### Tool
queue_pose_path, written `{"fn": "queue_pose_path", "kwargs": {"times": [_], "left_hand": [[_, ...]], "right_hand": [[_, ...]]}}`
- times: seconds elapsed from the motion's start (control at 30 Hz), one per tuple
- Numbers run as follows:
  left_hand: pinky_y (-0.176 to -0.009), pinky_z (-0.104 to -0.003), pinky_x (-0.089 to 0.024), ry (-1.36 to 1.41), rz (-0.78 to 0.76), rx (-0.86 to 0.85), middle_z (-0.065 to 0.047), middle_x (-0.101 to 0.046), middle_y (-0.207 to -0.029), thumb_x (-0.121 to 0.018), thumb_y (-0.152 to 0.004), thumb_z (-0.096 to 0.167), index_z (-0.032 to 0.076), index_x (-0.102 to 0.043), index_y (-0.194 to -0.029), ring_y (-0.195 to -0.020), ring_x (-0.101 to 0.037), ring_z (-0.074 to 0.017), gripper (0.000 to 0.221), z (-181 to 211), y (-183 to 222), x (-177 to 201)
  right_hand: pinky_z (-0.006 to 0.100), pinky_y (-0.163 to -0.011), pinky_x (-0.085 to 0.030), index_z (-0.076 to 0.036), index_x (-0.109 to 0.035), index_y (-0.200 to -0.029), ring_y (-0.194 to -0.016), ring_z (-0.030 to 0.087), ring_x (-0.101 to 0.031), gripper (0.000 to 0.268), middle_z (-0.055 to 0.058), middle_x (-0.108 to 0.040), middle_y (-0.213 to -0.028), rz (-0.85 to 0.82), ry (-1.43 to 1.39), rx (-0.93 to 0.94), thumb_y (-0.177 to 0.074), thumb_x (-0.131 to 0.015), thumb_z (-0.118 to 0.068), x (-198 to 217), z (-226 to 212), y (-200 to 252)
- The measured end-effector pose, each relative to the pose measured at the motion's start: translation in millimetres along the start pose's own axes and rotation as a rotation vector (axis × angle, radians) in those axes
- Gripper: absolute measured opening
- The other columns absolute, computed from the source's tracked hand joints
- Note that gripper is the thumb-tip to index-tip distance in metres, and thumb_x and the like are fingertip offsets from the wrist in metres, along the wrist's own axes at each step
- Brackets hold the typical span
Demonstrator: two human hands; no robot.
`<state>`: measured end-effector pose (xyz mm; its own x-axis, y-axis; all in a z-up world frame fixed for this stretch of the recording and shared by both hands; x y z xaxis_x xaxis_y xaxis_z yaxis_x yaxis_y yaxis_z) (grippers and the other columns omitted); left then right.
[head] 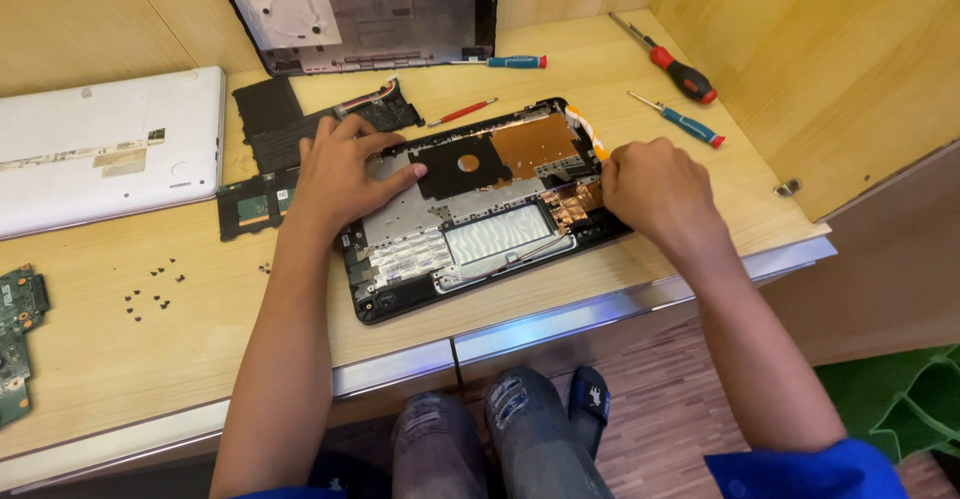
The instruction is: Reassembling a laptop by installing internal components like RAM and fastening screws with a screwdriver.
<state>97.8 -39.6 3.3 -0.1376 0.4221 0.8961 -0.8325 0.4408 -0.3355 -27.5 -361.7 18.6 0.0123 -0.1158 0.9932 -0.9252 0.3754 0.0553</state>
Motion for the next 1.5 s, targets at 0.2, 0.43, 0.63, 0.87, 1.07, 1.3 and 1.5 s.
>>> {"fn": "queue_pose_path", "kwargs": {"times": [0.2, 0.43, 0.63, 0.87, 1.07, 1.3, 1.5], "left_hand": [[-0.093, -0.041, -0.037, 0.029, -0.046, 0.056, 0.003, -0.062, -0.111, -0.073, -0.084, 0.068, 0.034, -0.075, -0.118, -0.108, -0.052, -0.0208, 0.048, 0, -1, -1], [-0.094, -0.043, -0.039, -0.014, -0.071, 0.094, 0.003, -0.062, -0.111, -0.070, -0.084, 0.073, 0.038, -0.075, -0.119, -0.111, -0.054, -0.0225, 0.050, 1, -1, 2], [-0.094, -0.043, -0.038, -0.029, -0.062, 0.123, 0.003, -0.061, -0.110, -0.068, -0.086, 0.075, 0.041, -0.075, -0.118, -0.111, -0.054, -0.0222, 0.048, -2, 3, 3], [-0.092, -0.046, -0.039, -0.031, -0.048, 0.091, 0.001, -0.060, -0.107, -0.065, -0.088, 0.079, 0.042, -0.075, -0.118, -0.110, -0.054, -0.0249, 0.048, -3, 5, 1], [-0.081, -0.053, -0.039, -0.091, -0.010, 0.030, -0.005, -0.065, -0.113, -0.056, -0.086, 0.081, 0.035, -0.078, -0.120, -0.106, -0.054, -0.0347, 0.062, 0, 4, -1], [-0.082, -0.053, -0.038, -0.091, -0.038, 0.034, -0.008, -0.065, -0.115, -0.055, -0.087, 0.082, 0.032, -0.077, -0.123, -0.107, -0.054, -0.0357, 0.065, -1, 3, -3], [-0.080, -0.053, -0.038, -0.082, -0.006, 0.012, -0.008, -0.065, -0.113, -0.055, -0.089, 0.082, 0.034, -0.078, -0.121, -0.107, -0.053, -0.0354, 0.062, 0, 4, -2]], "right_hand": [[0.057, -0.088, -0.057, -0.012, -0.083, -0.109, -0.099, 0.047, -0.073, 0.041, 0.025, -0.076, -0.095, -0.019, -0.047, 0.017, -0.098, -0.048, -0.030, 7, -2, 3], [0.059, -0.087, -0.057, -0.010, -0.082, -0.110, -0.098, 0.049, -0.073, 0.045, 0.025, -0.077, -0.093, -0.032, -0.041, 0.017, -0.098, -0.043, -0.029, 11, 6, 26], [0.060, -0.088, -0.056, -0.009, -0.081, -0.108, -0.097, 0.051, -0.073, 0.045, 0.026, -0.077, -0.092, -0.055, 0.003, 0.028, -0.098, -0.042, -0.031, 13, 15, 54], [0.060, -0.092, -0.055, -0.007, -0.079, -0.112, -0.101, 0.052, -0.072, 0.045, 0.028, -0.077, -0.098, -0.144, 0.014, -0.034, -0.101, -0.041, -0.030, 16, 27, 116], [0.057, -0.082, -0.053, -0.011, -0.067, -0.102, -0.094, 0.045, -0.068, 0.041, 0.020, -0.073, -0.094, -0.226, 0.058, -0.114, -0.108, -0.037, -0.038, 2, 32, 150], [0.060, -0.076, -0.052, -0.013, -0.061, -0.101, -0.091, 0.052, -0.066, 0.040, 0.021, -0.073, -0.093, -0.186, 0.070, -0.127, -0.109, -0.037, -0.043, -17, 34, 167], [0.061, -0.062, -0.050, -0.015, -0.061, -0.097, -0.070, 0.050, -0.066, 0.023, 0.016, -0.071, -0.077, 0.017, -0.170, -0.021, -0.106, -0.047, -0.031, -35, 18, 193]]}}
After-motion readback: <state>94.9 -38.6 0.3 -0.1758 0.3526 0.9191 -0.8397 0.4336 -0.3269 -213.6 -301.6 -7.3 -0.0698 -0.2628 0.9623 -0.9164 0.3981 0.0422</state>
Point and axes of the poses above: each hand's wrist, its own y-axis away from the middle knuckle, its own x-axis out of the back of the hand, z = x × y, the point moved 9 cm from there along -y, towards the middle knuckle
